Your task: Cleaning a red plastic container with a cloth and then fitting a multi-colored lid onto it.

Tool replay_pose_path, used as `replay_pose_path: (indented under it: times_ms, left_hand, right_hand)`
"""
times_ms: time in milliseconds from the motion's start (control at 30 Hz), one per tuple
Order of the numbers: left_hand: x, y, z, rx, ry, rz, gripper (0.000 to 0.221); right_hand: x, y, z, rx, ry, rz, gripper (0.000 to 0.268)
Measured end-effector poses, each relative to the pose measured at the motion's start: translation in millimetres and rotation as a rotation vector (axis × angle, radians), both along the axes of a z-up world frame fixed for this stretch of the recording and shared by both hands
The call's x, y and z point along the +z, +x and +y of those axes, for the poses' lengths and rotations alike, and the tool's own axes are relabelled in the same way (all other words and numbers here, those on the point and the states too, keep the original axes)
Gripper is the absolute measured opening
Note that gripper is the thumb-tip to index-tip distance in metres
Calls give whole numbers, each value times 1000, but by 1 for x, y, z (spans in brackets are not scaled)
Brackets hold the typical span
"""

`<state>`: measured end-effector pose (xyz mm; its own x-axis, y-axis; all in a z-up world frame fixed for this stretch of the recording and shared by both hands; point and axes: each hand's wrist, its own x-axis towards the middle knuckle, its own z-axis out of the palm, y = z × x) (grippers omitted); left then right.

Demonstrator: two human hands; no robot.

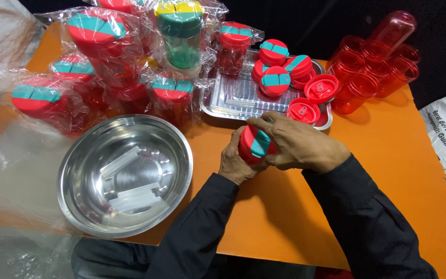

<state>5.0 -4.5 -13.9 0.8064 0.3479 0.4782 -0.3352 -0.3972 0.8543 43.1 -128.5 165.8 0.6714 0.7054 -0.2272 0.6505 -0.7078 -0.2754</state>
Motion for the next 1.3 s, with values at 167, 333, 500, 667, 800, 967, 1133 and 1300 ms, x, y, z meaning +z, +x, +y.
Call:
replay_pose_path:
  times_ms: [167,333,500,667,800,967,1133,1300]
  left_hand:
    - [-10,3,-2,47,-1,-32,91]
    - [-7,1,2,-14,-26,31,96]
    - [-3,0,5,-71,-50,86,101]
    - [-13,2,4,-108,-35,32,99]
    - [0,-3,3,-109,-100,231,106]
    - [2,-4,4,-166,-204,247,110]
    - [35,-19,-2,-130,-313,80,99]
    - [11,-9,5,-148,-231,117,105]
  right_hand:
    - [-8,-10,6,-135,-117,-133,90]
    - [-20,-17,16,-229,-250,-381,91]
    - [20,-20,17,-192,-217,-152,100]
    - [27,-15,10,114,11,-16,109]
    - [4,-3,3,96,23,-49,79]
    - [-7,-9,9,-143,-68,-159,76]
    - [-44,-2,5,-120,-307,-526,60]
    - [5,-12,13,-140,-142,-182,93]
